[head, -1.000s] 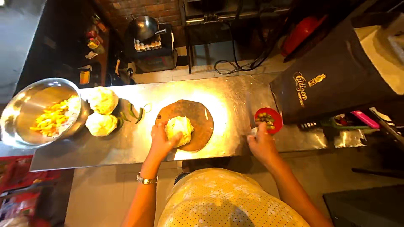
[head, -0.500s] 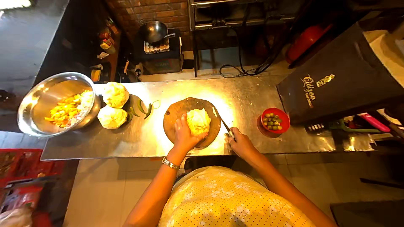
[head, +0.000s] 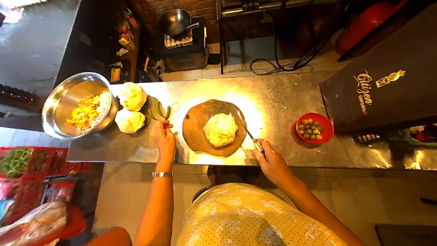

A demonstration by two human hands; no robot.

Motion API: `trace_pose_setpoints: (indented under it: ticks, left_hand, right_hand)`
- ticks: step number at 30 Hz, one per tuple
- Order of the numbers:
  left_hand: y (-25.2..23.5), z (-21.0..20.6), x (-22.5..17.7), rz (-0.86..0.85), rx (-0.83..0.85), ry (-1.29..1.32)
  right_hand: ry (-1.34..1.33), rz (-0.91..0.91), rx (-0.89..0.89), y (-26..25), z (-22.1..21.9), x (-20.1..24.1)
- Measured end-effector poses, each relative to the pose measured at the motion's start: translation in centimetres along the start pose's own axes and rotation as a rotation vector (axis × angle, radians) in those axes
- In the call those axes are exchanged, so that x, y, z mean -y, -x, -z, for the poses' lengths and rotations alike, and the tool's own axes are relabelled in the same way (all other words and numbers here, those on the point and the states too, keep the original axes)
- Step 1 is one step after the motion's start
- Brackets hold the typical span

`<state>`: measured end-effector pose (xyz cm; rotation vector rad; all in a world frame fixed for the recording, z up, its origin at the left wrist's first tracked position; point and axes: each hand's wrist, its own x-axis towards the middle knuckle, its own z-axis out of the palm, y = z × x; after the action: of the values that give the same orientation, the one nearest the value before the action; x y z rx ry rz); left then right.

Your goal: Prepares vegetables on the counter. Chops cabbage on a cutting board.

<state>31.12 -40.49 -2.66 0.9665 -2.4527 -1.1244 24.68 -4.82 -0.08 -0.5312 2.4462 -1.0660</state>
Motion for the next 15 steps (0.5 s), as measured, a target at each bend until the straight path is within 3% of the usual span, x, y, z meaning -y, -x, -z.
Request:
trace_pose_setpoints:
  ticks: [7,12,15]
  left_hand:
    - [-1.6,0.8,3.5,-0.161,0.223,-0.492]
    - [-3.0,2.0,2.8,-0.263,-0.041,-0.438]
    - [-2.0,2.2,0.4,-0.270,-0.047,-0.452]
  right_hand:
    - [-0.039,0.140,0.080,0.5,-0.6,1.0]
    - [0.164,0.135,0.144,-0.3,-1.4,2.6]
    - [0.292,0.088,0.174,-0.3,-1.6,3.5]
